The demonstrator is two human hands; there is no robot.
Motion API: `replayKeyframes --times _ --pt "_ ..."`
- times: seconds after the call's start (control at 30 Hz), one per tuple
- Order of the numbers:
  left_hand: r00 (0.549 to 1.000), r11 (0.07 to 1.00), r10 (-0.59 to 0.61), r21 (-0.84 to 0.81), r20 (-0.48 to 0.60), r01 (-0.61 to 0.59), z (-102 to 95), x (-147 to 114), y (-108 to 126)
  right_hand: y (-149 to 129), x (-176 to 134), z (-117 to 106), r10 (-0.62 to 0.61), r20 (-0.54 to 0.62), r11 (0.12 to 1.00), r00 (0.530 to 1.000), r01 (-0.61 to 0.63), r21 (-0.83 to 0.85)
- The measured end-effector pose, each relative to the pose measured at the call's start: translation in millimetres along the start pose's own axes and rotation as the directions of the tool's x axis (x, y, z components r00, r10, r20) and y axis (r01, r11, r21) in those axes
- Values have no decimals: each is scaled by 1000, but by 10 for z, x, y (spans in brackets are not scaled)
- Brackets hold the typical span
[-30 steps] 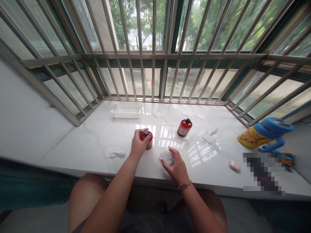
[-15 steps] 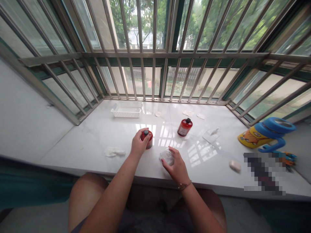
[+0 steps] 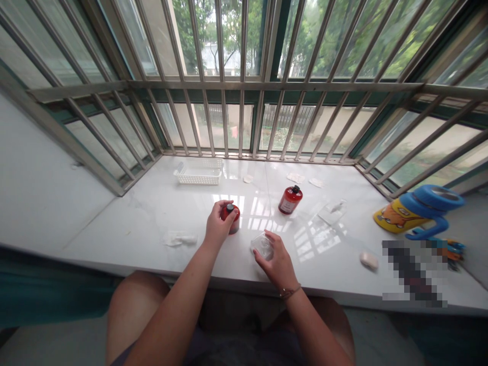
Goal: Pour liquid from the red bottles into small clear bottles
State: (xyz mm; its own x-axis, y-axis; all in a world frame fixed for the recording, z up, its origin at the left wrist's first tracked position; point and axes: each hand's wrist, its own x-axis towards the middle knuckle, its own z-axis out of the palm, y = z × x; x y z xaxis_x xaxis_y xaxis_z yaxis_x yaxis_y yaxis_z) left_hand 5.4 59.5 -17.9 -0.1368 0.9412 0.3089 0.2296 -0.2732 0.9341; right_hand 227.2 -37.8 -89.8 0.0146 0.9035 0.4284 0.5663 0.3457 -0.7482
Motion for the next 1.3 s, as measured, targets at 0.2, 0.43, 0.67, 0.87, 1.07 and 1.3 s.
replayKeyframes --times 0.2,0.43,0.67,0.87,1.07,1.3 --pt "1000 998 9 59 20 -10 -31 -7 55 8 0 6 6 2 1000 1000 -6 5" --pt "1000 994 -2 -107 -18 0 26 -7 -6 23 -2 15 -13 -10 1000 1000 13 4" --pt "1000 1000 0 7 -2 0 8 -1 20 19 -1 12 -15 -11 1000 1000 15 15" --pt "1000 992 -5 -127 -18 3 31 -3 -6 32 -3 21 -16 -9 1000 1000 16 13" --pt "1000 1000 -6 6 -6 6 0 -12 40 33 -2 23 -12 -7 1000 1000 12 11" --pt "1000 999 -8 -38 -7 8 5 -9 21 33 0 18 -13 -10 1000 1000 13 7"
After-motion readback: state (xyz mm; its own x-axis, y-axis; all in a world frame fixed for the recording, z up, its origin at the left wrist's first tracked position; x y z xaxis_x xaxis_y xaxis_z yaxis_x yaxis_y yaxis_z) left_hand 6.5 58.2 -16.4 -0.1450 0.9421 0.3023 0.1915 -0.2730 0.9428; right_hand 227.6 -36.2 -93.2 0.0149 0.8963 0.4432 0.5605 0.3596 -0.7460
